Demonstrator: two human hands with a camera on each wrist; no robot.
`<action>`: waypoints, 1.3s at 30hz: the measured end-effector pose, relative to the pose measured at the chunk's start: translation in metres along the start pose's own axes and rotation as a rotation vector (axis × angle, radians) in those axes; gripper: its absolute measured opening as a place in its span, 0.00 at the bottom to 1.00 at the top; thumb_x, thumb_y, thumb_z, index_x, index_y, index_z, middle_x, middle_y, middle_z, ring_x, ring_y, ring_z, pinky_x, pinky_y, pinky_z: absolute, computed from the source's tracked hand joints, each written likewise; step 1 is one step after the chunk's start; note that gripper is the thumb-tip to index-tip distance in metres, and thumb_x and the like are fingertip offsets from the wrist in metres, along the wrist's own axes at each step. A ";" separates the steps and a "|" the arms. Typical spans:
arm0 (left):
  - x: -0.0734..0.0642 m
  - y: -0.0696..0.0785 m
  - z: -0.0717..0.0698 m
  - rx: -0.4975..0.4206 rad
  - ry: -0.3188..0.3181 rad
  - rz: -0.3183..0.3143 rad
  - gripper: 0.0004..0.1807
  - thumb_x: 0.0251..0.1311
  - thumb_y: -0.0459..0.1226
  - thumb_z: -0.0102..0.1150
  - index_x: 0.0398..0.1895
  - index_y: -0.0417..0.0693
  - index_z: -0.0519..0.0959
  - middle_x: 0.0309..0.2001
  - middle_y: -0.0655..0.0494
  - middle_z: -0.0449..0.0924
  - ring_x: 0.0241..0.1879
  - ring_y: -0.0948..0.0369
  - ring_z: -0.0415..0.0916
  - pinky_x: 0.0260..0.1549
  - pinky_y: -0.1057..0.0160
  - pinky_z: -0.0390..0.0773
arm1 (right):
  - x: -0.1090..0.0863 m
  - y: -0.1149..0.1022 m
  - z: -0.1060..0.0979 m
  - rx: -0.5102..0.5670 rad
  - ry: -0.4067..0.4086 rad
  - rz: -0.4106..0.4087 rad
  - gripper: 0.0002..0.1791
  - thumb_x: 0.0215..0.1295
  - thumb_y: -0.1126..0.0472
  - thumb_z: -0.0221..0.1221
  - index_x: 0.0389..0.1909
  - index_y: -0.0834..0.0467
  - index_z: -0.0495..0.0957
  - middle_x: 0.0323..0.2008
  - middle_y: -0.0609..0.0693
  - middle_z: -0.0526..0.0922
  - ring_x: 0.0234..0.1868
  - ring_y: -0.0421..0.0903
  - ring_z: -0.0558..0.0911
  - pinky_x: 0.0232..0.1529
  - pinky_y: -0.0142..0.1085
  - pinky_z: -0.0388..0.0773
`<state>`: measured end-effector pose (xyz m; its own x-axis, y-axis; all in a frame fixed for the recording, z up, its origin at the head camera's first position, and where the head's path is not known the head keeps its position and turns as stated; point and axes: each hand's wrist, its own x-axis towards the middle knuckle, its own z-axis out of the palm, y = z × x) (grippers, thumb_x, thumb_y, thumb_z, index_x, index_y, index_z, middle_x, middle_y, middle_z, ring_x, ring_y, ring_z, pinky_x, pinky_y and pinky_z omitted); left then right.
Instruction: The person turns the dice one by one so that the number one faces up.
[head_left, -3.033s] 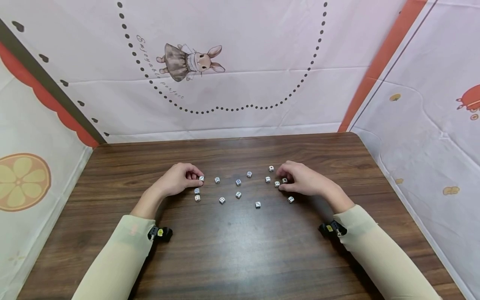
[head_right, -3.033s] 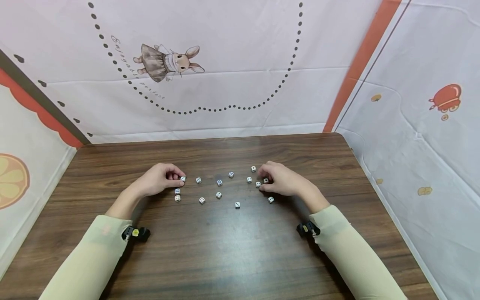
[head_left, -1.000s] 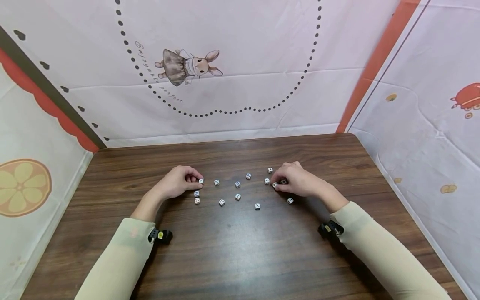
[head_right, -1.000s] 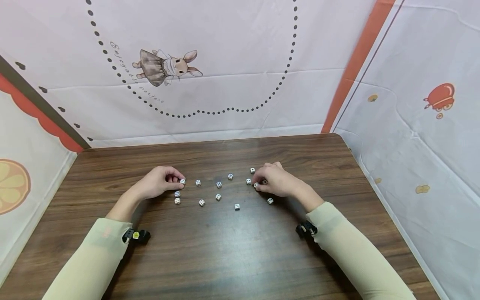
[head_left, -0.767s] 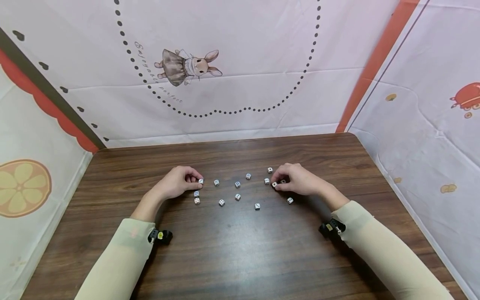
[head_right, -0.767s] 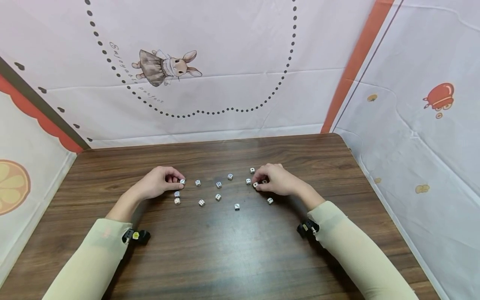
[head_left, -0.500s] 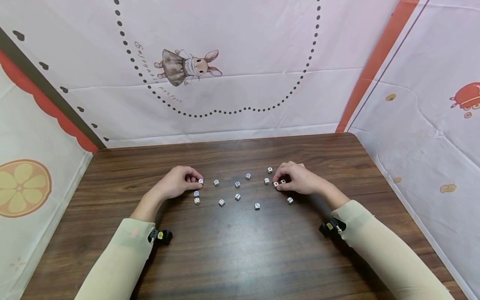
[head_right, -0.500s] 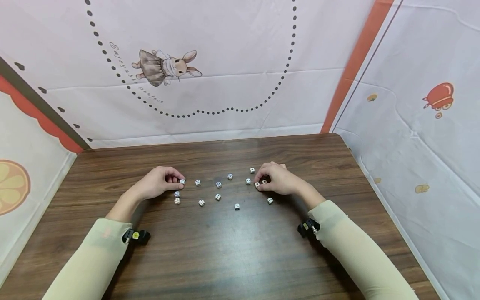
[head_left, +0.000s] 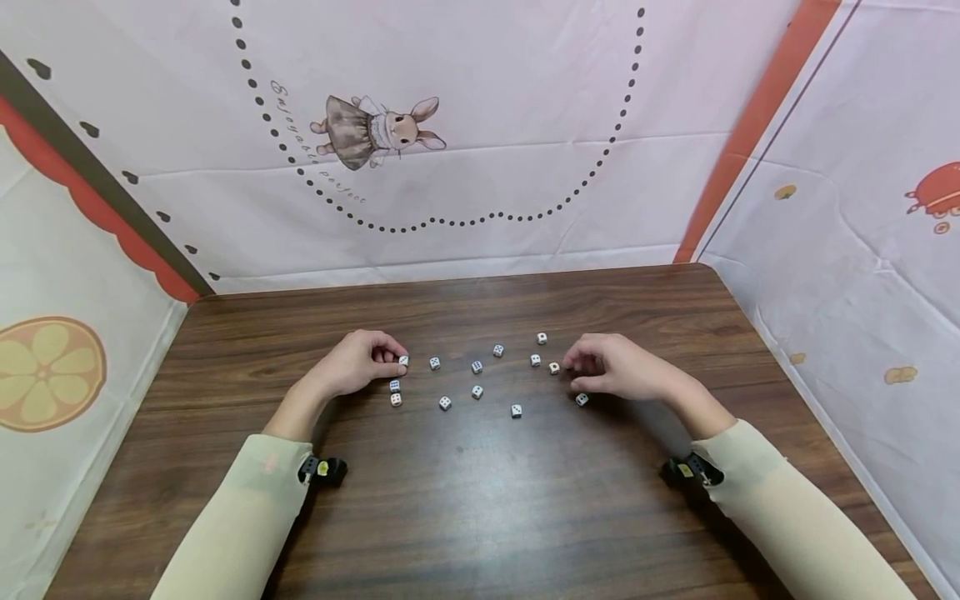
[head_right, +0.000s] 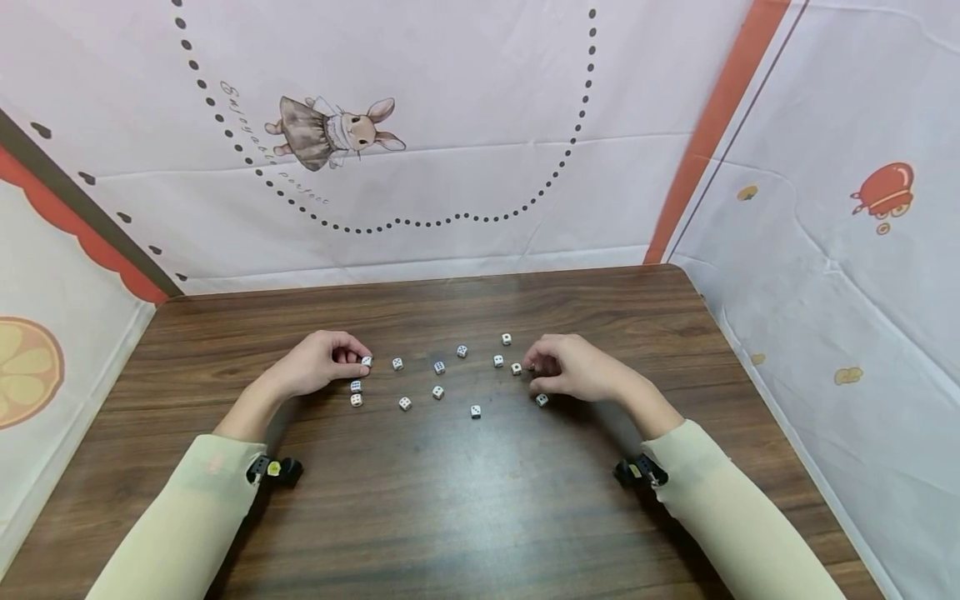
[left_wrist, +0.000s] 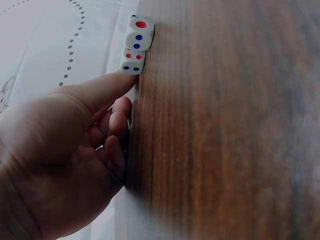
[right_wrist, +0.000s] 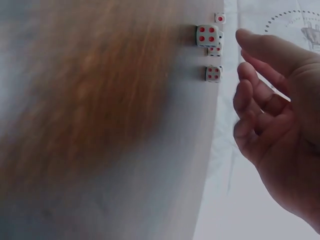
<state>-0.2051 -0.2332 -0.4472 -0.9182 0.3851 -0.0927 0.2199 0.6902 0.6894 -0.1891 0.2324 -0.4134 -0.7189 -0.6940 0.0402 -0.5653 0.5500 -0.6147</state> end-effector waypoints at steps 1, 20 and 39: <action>0.000 0.000 0.000 0.000 0.000 0.002 0.09 0.64 0.38 0.76 0.44 0.47 0.89 0.32 0.56 0.79 0.34 0.58 0.74 0.35 0.62 0.74 | -0.003 -0.001 0.000 -0.004 -0.012 -0.006 0.13 0.64 0.63 0.75 0.48 0.57 0.86 0.37 0.47 0.82 0.38 0.45 0.80 0.40 0.40 0.78; -0.001 0.000 0.000 -0.012 0.001 0.001 0.09 0.64 0.39 0.77 0.45 0.48 0.89 0.32 0.56 0.79 0.33 0.57 0.74 0.35 0.62 0.74 | -0.024 0.007 0.013 -0.031 -0.089 -0.068 0.08 0.66 0.65 0.73 0.44 0.52 0.89 0.37 0.42 0.83 0.34 0.34 0.79 0.36 0.37 0.80; -0.001 -0.001 0.001 -0.015 0.005 0.007 0.09 0.64 0.39 0.77 0.44 0.48 0.89 0.31 0.56 0.79 0.32 0.58 0.74 0.34 0.62 0.73 | -0.020 0.007 0.017 0.075 -0.064 -0.015 0.08 0.67 0.67 0.72 0.41 0.52 0.84 0.32 0.39 0.81 0.34 0.39 0.79 0.36 0.35 0.78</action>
<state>-0.2040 -0.2336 -0.4485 -0.9185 0.3863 -0.0843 0.2211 0.6786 0.7005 -0.1723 0.2422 -0.4317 -0.6817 -0.7317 0.0007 -0.5423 0.5045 -0.6718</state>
